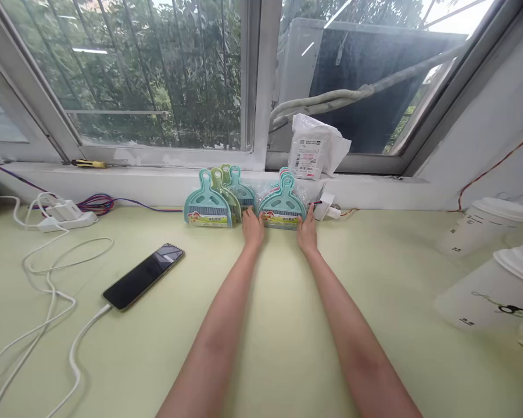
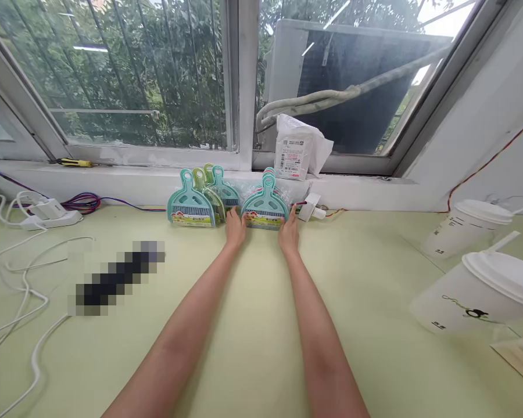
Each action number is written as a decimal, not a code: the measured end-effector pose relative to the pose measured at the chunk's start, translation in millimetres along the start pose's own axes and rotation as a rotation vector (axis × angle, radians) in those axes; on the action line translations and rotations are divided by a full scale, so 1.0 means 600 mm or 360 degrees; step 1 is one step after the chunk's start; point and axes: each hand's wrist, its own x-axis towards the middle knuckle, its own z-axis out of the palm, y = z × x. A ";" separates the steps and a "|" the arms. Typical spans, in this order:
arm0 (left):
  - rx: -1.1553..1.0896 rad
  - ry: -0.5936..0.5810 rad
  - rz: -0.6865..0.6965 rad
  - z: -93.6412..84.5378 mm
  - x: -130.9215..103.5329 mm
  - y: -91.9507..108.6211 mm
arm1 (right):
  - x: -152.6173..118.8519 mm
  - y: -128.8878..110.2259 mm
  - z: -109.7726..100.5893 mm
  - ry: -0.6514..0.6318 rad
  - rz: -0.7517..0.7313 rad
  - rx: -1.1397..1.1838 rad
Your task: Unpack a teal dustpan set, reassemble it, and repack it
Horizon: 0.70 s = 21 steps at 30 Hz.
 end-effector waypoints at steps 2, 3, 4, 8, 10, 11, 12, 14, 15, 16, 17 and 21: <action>-0.0008 0.0059 -0.0002 -0.003 0.000 0.001 | 0.001 0.001 0.001 0.0018 0.0014 -0.0003; -0.0013 0.0092 0.0002 -0.004 -0.001 0.002 | 0.001 0.001 0.001 0.0035 0.0010 -0.0003; -0.0019 0.0130 0.0010 -0.006 -0.002 0.003 | 0.001 0.001 0.001 0.0066 -0.0004 -0.0001; -0.0089 0.0361 0.0058 -0.018 -0.018 0.006 | -0.004 -0.004 -0.011 0.0359 -0.0144 -0.0014; -0.0110 0.0553 0.0003 -0.033 -0.027 0.006 | -0.015 -0.014 -0.021 0.0503 -0.0220 -0.0051; -0.0108 0.0666 -0.0056 -0.043 -0.030 0.003 | -0.025 -0.023 -0.026 0.0528 -0.0248 -0.0070; -0.0102 0.0784 -0.0132 -0.056 -0.029 -0.002 | -0.039 -0.034 -0.029 0.0513 -0.0267 -0.0083; -0.0095 0.0985 -0.0298 -0.088 -0.017 -0.024 | -0.081 -0.063 -0.031 0.0371 -0.0288 -0.0076; -0.0104 0.1060 -0.0385 -0.108 -0.006 -0.042 | -0.108 -0.080 -0.029 0.0274 -0.0287 -0.0046; -0.0117 0.1081 -0.0466 -0.129 0.008 -0.062 | -0.138 -0.099 -0.024 0.0176 -0.0282 -0.0011; -0.0136 0.1049 -0.0559 -0.150 0.024 -0.086 | -0.170 -0.118 -0.018 0.0059 -0.0280 0.0027; -0.0266 0.0588 -0.0768 -0.225 0.089 -0.181 | -0.270 -0.178 0.010 -0.0356 -0.0073 0.0380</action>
